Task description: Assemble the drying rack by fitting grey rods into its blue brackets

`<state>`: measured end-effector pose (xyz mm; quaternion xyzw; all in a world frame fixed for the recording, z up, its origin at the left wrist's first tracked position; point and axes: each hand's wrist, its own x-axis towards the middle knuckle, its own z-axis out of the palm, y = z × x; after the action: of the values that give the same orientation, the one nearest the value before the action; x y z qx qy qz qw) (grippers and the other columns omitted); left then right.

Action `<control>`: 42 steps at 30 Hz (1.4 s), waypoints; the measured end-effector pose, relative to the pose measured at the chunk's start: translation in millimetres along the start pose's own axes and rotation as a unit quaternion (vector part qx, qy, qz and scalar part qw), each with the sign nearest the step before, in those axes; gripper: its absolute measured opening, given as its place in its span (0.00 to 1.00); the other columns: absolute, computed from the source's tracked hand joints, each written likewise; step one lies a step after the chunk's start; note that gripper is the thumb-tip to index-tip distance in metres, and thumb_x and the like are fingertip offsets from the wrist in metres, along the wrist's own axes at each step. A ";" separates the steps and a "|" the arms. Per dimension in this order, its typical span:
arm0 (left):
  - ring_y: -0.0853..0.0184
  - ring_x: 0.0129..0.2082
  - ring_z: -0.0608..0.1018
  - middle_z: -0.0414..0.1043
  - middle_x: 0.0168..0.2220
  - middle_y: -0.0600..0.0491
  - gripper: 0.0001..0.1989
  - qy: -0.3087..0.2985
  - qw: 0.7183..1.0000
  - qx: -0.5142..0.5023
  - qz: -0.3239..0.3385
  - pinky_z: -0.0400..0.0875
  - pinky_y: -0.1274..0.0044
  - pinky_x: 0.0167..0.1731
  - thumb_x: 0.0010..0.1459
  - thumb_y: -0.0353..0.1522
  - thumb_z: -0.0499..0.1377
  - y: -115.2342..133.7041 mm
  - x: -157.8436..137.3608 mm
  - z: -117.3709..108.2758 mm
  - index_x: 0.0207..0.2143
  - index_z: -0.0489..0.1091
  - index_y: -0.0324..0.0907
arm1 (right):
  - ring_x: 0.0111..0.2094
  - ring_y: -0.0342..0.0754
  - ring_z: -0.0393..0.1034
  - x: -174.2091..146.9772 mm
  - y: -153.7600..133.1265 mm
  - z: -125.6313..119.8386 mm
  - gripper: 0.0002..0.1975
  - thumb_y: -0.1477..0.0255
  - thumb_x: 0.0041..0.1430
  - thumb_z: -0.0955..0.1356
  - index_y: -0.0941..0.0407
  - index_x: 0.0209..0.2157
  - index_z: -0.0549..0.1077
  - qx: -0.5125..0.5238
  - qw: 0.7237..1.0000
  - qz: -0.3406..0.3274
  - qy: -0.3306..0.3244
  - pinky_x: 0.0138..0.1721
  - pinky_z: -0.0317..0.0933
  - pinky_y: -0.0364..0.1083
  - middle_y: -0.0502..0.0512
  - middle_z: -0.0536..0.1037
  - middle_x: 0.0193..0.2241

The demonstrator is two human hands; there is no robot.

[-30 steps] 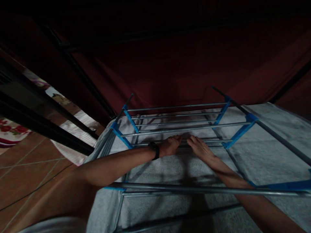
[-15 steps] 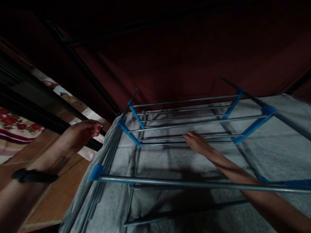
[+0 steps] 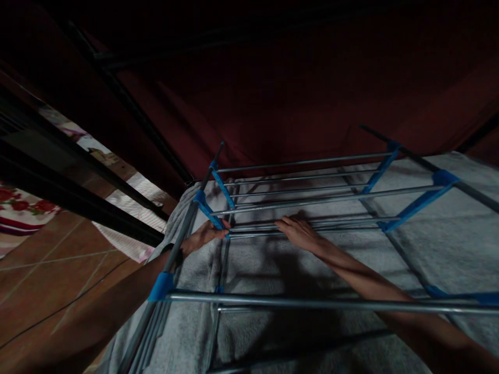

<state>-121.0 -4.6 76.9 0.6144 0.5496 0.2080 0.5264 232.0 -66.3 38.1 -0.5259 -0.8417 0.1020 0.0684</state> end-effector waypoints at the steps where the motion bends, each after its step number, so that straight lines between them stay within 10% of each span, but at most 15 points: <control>1: 0.59 0.38 0.78 0.77 0.35 0.50 0.29 0.004 1.000 -0.004 -0.001 0.73 0.67 0.44 0.40 0.44 0.75 -3.1 2.1 0.1 0.43 0.74 0.40 | 0.47 0.50 0.75 -0.7 0.6 -0.1 0.18 0.71 0.75 0.59 0.51 0.58 0.74 0.002 1.000 0.000 0.003 0.44 0.65 0.44 0.60 0.77 0.50; 22: 0.59 0.36 0.77 0.72 0.29 0.55 0.37 0.074 0.996 -0.042 -0.016 0.76 0.65 0.41 0.26 0.54 0.78 -3.5 8.7 13.0 0.33 0.72 0.42 | 0.50 0.51 0.73 -3.9 -2.1 -10.3 0.20 0.73 0.75 0.59 0.52 0.62 0.72 -0.004 1.000 -0.006 0.029 0.49 0.64 0.47 0.60 0.77 0.49; 42: 0.54 0.43 0.83 0.81 0.35 0.51 0.33 0.047 0.999 -0.007 -0.016 0.80 0.66 0.45 0.32 0.55 0.77 -15.3 19.9 -0.9 0.36 0.76 0.44 | 0.48 0.49 0.71 -1.0 2.1 -7.0 0.23 0.80 0.71 0.60 0.50 0.62 0.71 -0.014 0.998 -0.035 0.058 0.46 0.64 0.45 0.56 0.76 0.51</control>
<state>-122.6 11.2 57.3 0.5915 0.5822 0.2316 0.5074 235.9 -65.6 44.4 -0.5024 -0.8553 0.0567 0.1130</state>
